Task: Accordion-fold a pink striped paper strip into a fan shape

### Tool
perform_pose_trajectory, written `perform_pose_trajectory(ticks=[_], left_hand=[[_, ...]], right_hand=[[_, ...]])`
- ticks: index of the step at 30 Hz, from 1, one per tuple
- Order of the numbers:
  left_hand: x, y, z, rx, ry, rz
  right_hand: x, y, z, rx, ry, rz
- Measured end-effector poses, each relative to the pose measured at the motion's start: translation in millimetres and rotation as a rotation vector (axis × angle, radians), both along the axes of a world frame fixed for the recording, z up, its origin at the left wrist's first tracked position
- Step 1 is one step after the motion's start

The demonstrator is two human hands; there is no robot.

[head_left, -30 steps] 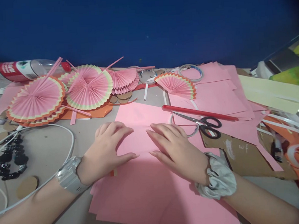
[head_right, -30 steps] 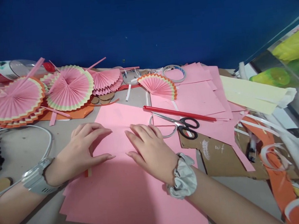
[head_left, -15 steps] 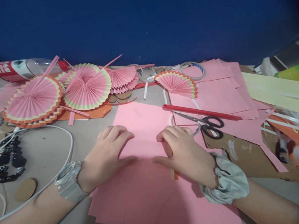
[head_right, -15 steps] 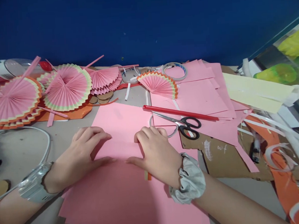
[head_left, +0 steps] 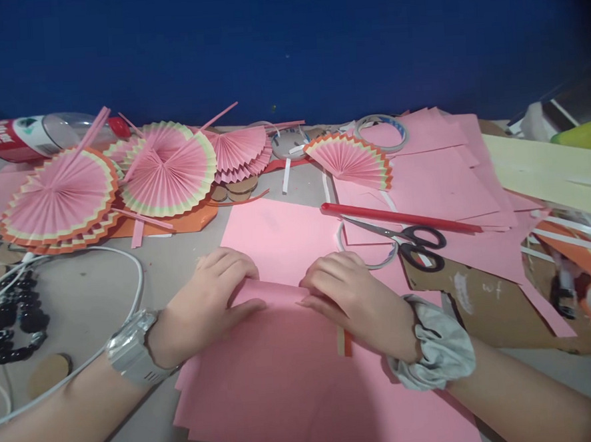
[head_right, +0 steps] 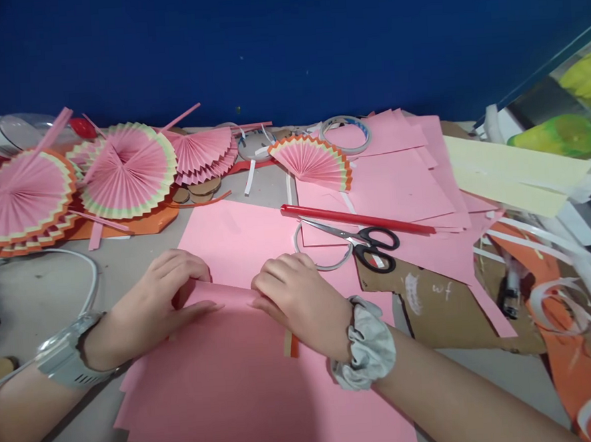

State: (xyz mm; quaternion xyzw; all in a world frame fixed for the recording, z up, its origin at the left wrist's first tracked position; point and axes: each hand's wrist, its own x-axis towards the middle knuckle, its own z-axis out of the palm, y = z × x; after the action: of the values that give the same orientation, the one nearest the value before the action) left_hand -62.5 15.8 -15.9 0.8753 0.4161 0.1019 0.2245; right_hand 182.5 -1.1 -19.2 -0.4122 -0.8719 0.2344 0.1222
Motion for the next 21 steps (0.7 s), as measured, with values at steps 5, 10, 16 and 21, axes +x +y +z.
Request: perform_pose_trajectory(ticks=[5, 10, 16, 21], left_hand=[[-1.6, 1.3, 0.5, 0.021, 0.003, -0.003], [-0.3, 0.9, 2.7, 0.009, 0.023, 0.11], [-2.7, 2.7, 0.5, 0.027, 0.075, 0.013], [-4.7, 2.2, 2.2, 0.053, -0.093, -0.101]], right_hand=[[-0.6, -1.0, 0.4, 0.08, 0.011, 0.007], [-1.7, -3.5, 2.9, 0.106, -0.054, -0.112], [-4.0, -4.0, 3.1, 0.036, -0.113, -0.182], [-1.6, -3.4, 1.8, 0.022, -0.011, -0.192]])
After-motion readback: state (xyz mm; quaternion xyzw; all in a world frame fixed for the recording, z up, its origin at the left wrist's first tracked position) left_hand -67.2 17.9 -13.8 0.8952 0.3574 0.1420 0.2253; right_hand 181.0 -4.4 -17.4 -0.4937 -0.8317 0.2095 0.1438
